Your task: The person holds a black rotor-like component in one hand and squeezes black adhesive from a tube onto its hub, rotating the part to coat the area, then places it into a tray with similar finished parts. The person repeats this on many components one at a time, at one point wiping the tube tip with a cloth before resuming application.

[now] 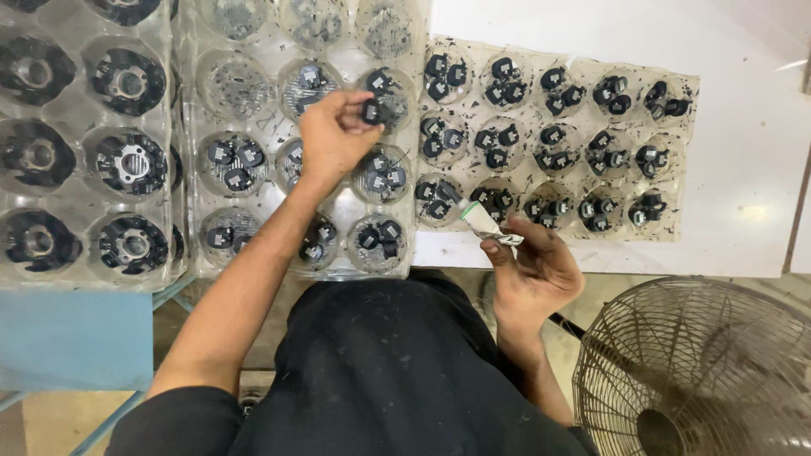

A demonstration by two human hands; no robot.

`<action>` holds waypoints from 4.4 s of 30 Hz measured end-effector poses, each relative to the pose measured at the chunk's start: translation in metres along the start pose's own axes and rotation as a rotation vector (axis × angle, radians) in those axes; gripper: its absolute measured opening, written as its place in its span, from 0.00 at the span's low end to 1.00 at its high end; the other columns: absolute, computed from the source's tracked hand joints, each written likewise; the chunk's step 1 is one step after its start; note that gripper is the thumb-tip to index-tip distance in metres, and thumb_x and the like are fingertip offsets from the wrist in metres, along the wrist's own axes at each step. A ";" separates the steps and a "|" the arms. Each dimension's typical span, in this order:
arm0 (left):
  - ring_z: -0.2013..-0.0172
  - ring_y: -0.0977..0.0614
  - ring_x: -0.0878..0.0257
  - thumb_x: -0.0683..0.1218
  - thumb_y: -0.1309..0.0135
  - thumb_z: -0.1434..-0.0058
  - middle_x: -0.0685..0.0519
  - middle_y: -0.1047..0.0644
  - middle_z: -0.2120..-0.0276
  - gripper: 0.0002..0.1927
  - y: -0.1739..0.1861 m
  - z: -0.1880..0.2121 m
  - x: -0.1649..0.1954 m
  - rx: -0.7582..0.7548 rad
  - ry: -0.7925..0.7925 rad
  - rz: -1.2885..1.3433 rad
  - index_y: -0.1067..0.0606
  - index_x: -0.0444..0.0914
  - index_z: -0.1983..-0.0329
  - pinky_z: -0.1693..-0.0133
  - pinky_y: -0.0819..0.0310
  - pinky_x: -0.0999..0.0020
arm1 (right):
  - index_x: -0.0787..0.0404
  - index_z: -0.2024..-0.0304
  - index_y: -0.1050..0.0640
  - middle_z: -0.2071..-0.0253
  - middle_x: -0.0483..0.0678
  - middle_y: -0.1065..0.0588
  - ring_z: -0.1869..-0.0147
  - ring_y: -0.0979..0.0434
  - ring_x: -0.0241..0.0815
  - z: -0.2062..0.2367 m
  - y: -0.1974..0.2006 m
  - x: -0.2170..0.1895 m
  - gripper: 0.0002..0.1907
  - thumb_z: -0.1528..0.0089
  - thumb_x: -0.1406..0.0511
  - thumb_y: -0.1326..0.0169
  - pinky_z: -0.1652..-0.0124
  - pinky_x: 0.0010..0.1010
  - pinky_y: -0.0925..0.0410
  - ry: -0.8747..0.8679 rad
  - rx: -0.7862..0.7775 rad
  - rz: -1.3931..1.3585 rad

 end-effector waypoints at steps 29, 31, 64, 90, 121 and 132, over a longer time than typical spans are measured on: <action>0.67 0.18 0.47 0.49 0.29 0.53 0.46 0.19 0.68 0.26 -0.016 0.090 0.005 -0.064 -0.069 -0.706 0.24 0.38 0.53 0.64 0.25 0.52 | 0.65 0.54 0.27 0.53 0.49 0.24 0.46 0.23 0.38 -0.024 -0.013 0.018 0.14 0.37 0.81 0.39 0.42 0.29 0.29 -0.073 -0.080 -0.501; 0.67 0.18 0.46 0.51 0.29 0.52 0.45 0.19 0.68 0.29 -0.021 0.090 -0.008 -0.075 -0.011 -0.736 0.27 0.37 0.49 0.65 0.25 0.51 | 0.65 0.55 0.27 0.53 0.49 0.25 0.44 0.24 0.39 -0.026 -0.021 0.020 0.14 0.37 0.82 0.40 0.41 0.30 0.30 -0.084 -0.115 -0.546; 0.54 0.17 0.68 0.23 0.49 0.42 0.52 0.20 0.54 0.27 0.007 0.127 0.146 -0.126 0.047 0.619 0.26 0.30 0.40 0.49 0.17 0.70 | 0.65 0.65 0.27 0.62 0.51 0.25 0.55 0.21 0.45 0.011 -0.035 -0.094 0.17 0.50 0.83 0.37 0.56 0.33 0.24 0.564 -0.148 0.092; 0.55 0.18 0.69 0.24 0.45 0.40 0.52 0.19 0.56 0.28 0.001 0.132 0.132 -0.141 0.075 0.684 0.27 0.30 0.37 0.50 0.19 0.73 | 0.68 0.69 0.28 0.67 0.54 0.24 0.59 0.19 0.47 0.010 -0.040 -0.106 0.15 0.54 0.85 0.43 0.60 0.33 0.24 0.592 -0.166 0.159; 0.53 0.18 0.63 0.42 0.42 0.31 0.46 0.23 0.39 0.21 -0.041 0.147 0.098 -0.316 0.271 1.107 0.27 0.33 0.36 0.51 0.19 0.62 | 0.66 0.63 0.30 0.61 0.53 0.26 0.56 0.22 0.43 0.001 -0.035 -0.081 0.18 0.47 0.87 0.44 0.58 0.29 0.26 0.457 -0.145 0.049; 0.55 0.17 0.61 0.43 0.47 0.29 0.46 0.23 0.40 0.19 -0.044 0.151 0.092 -0.342 0.390 1.164 0.27 0.30 0.37 0.52 0.19 0.62 | 0.67 0.63 0.28 0.60 0.53 0.25 0.54 0.22 0.40 0.000 -0.031 -0.079 0.17 0.48 0.86 0.41 0.60 0.24 0.28 0.418 -0.179 0.065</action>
Point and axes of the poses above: each hand's wrist, its own z-axis away from the middle knuckle, its own y-axis out of the back of the hand, x = y × z, the point moved 9 cm from there along -z, towards the middle knuckle
